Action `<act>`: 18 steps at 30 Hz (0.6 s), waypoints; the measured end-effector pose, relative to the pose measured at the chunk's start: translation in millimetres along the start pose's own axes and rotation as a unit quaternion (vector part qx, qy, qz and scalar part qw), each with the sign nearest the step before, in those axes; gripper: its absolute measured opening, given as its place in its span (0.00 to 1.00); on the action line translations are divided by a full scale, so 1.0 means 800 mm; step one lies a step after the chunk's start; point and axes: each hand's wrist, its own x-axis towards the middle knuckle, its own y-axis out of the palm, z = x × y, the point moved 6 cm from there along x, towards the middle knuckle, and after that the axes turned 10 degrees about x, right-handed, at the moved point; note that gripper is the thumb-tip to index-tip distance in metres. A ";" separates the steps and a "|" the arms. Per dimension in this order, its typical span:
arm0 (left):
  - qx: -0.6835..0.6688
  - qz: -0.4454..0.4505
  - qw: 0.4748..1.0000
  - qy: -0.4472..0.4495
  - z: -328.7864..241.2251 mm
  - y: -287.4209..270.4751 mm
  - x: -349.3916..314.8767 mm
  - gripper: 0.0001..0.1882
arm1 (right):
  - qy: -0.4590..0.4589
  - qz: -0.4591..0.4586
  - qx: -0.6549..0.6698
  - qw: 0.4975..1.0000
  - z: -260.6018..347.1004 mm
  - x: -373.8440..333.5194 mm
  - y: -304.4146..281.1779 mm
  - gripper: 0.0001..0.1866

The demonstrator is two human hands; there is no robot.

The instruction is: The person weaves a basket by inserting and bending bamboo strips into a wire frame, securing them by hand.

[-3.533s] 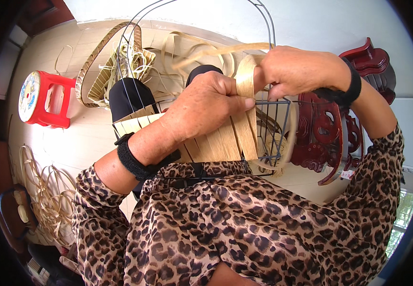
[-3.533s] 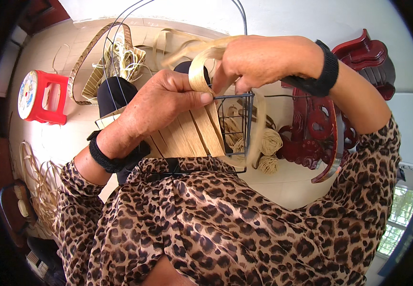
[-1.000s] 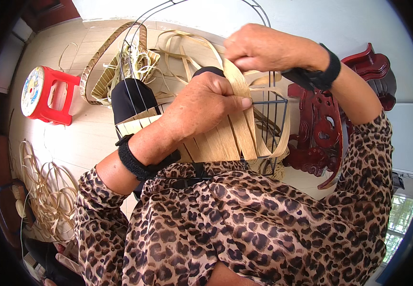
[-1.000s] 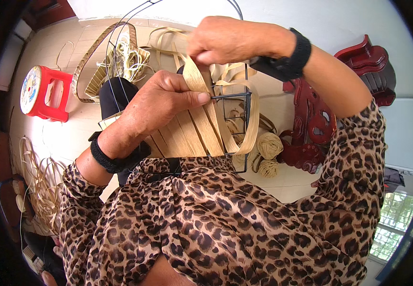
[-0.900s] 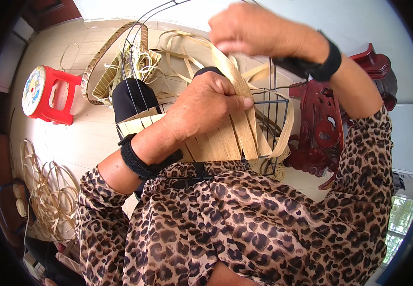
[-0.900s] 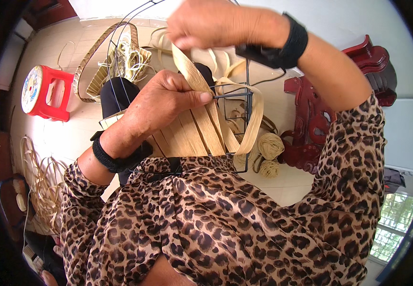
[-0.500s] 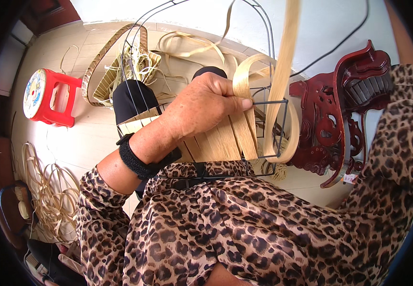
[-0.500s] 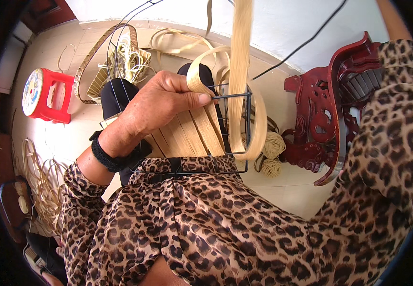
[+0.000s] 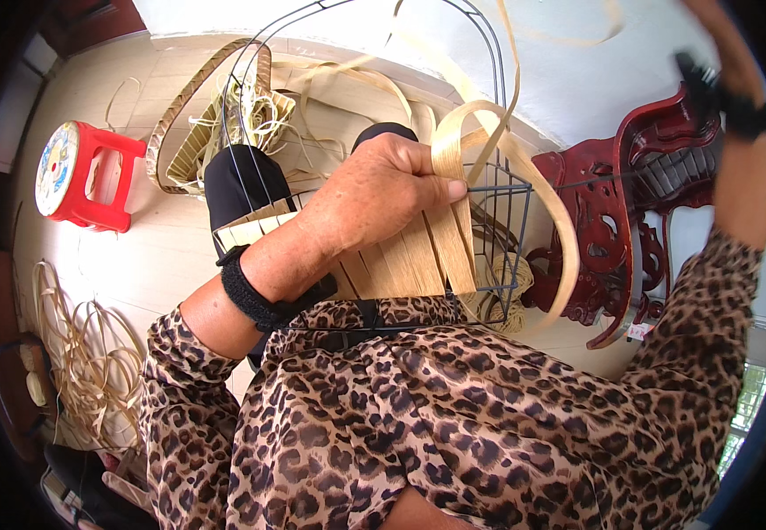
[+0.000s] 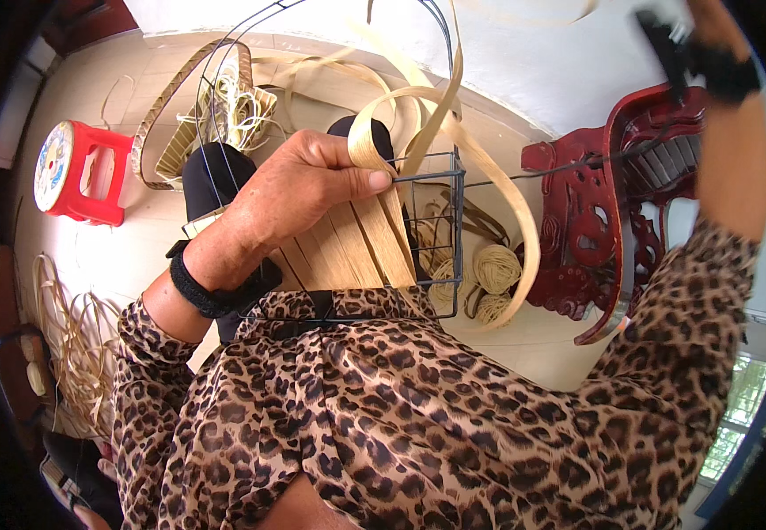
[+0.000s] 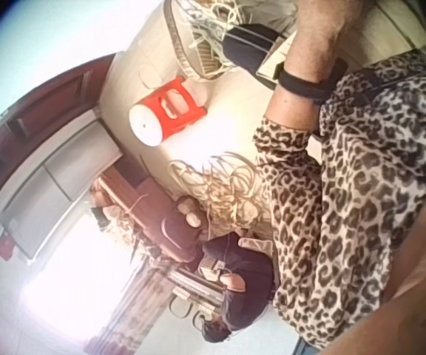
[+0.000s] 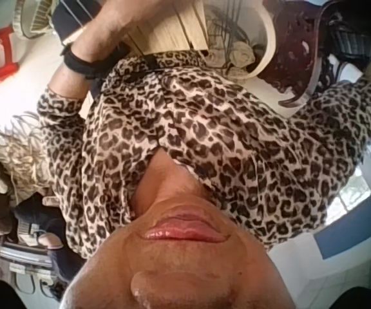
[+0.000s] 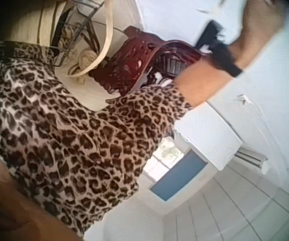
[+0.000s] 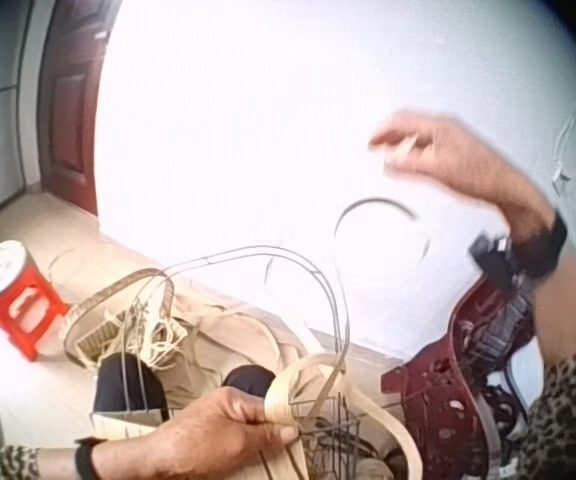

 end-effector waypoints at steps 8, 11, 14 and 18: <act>0.035 0.014 0.999 -0.024 -0.001 -0.004 -0.005 0.08 | -0.082 0.440 0.203 0.871 0.092 -0.072 0.177 0.14; 0.039 0.007 0.999 -0.027 -0.001 -0.006 -0.004 0.08 | -0.083 0.257 0.167 0.948 0.072 -0.056 0.157 0.20; 0.023 -0.010 0.999 -0.030 0.002 -0.010 -0.006 0.08 | -0.140 0.146 0.168 0.965 0.074 -0.040 0.115 0.19; 0.014 -0.002 0.998 -0.061 0.001 -0.014 -0.009 0.09 | -0.142 0.328 0.335 0.872 0.099 -0.067 0.138 0.11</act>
